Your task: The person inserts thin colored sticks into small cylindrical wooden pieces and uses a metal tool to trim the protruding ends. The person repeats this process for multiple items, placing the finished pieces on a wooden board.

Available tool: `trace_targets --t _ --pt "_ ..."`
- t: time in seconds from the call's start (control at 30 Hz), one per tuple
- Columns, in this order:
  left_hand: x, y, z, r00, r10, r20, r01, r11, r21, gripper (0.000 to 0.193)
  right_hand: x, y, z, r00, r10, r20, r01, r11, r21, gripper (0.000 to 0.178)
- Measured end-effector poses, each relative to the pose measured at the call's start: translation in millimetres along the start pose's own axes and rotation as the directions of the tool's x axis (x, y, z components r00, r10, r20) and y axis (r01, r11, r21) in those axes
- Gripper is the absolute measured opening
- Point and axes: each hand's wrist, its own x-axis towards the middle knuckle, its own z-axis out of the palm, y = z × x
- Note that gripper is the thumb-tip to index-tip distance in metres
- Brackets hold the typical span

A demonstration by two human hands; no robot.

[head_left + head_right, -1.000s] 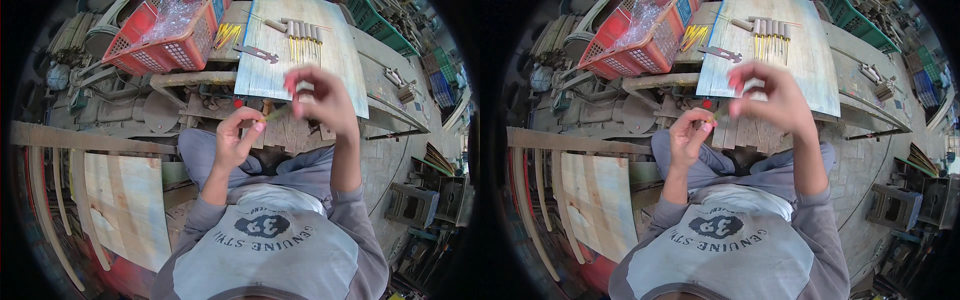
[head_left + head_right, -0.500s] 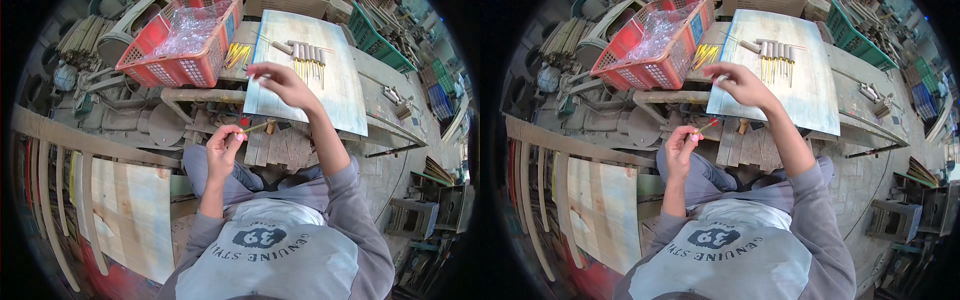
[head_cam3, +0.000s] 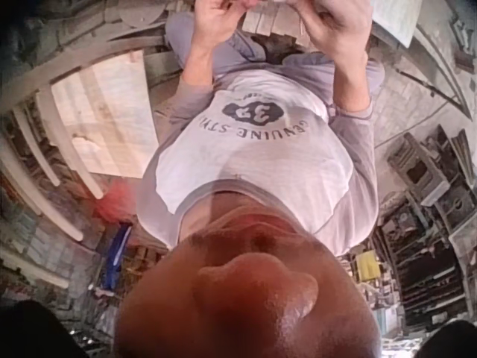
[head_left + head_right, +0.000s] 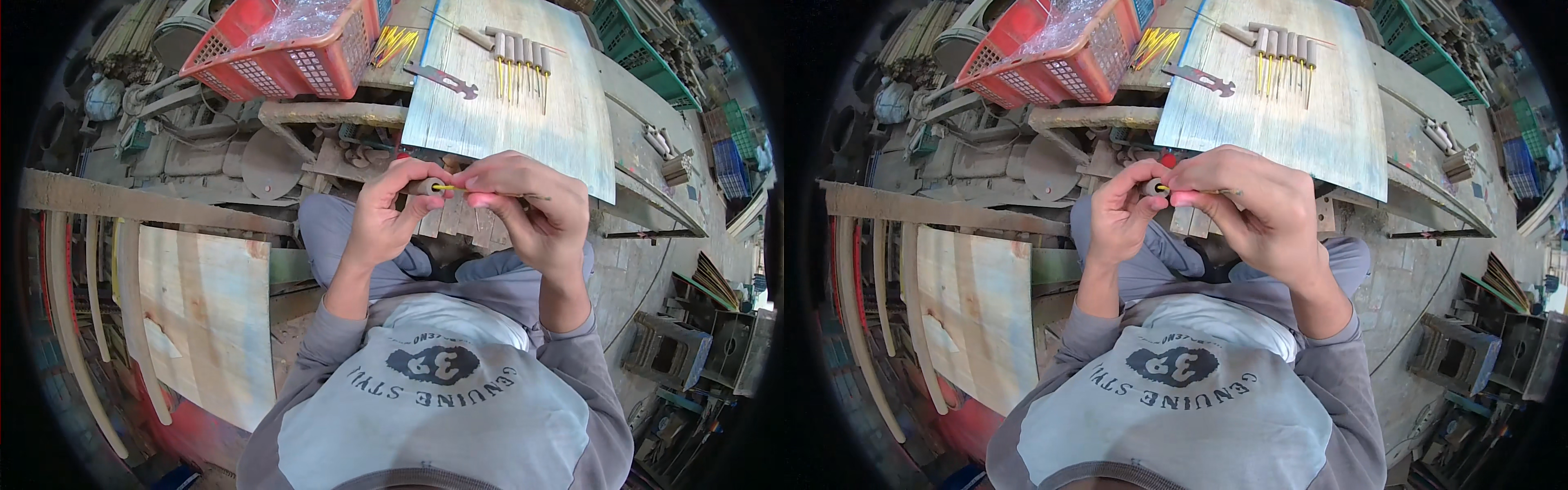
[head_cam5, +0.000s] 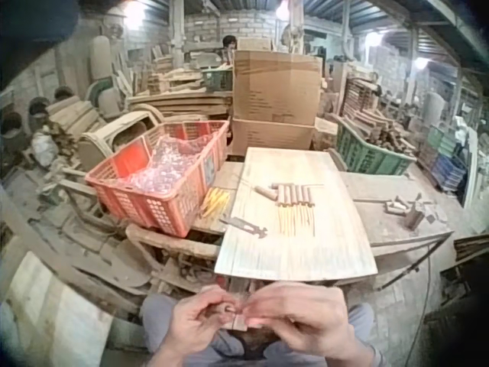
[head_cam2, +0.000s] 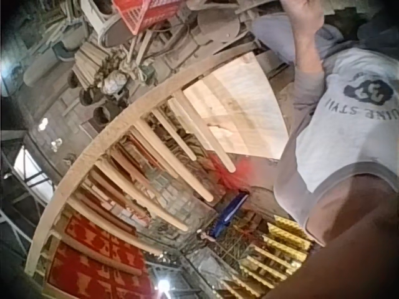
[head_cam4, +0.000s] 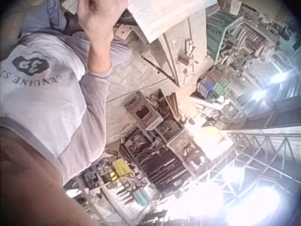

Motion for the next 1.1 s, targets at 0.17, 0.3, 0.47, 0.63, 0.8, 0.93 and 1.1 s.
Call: trace_targets --t 0.17,0.3,0.47,0.63,0.8,0.93,1.1 --pt "3.0 8.5 4.4 1.0 0.031 0.004 -0.031 1.0 -0.003 0.025 0.5 -10.0 -3.2 1.0 -0.013 0.01 0.014 0.999 -0.046 0.015" --pt "0.3 11.5 6.5 0.999 -0.026 -0.034 0.025 0.999 -0.029 0.024 0.5 -10.4 -2.4 1.0 -0.02 0.018 0.021 0.998 -0.063 0.016" --pt "2.1 11.0 1.0 0.994 0.095 0.048 -0.1 0.987 0.123 0.022 1.9 -10.2 -2.8 0.999 -0.023 0.047 0.026 0.998 -0.065 0.016" --pt "-3.0 14.6 10.6 0.991 0.112 -0.079 -0.108 0.993 0.048 0.018 2.6 -12.0 -1.5 0.999 0.031 0.024 -0.03 0.999 -0.024 0.013" --pt "-4.5 12.5 5.6 0.99 0.136 -0.033 -0.132 0.986 0.102 0.015 1.4 -16.3 0.6 0.994 0.107 0.001 -0.107 0.994 0.016 0.013" --pt "-6.1 11.6 3.7 0.993 0.117 -0.028 -0.113 0.987 0.118 0.013 1.2 -16.9 2.4 0.996 0.088 0.026 -0.088 0.996 0.008 0.015" --pt "-10.4 6.0 0.6 0.993 0.075 -0.091 -0.075 0.997 0.005 0.012 8.9 -2.2 -13.6 0.964 0.155 0.215 -0.225 0.908 0.354 0.055"
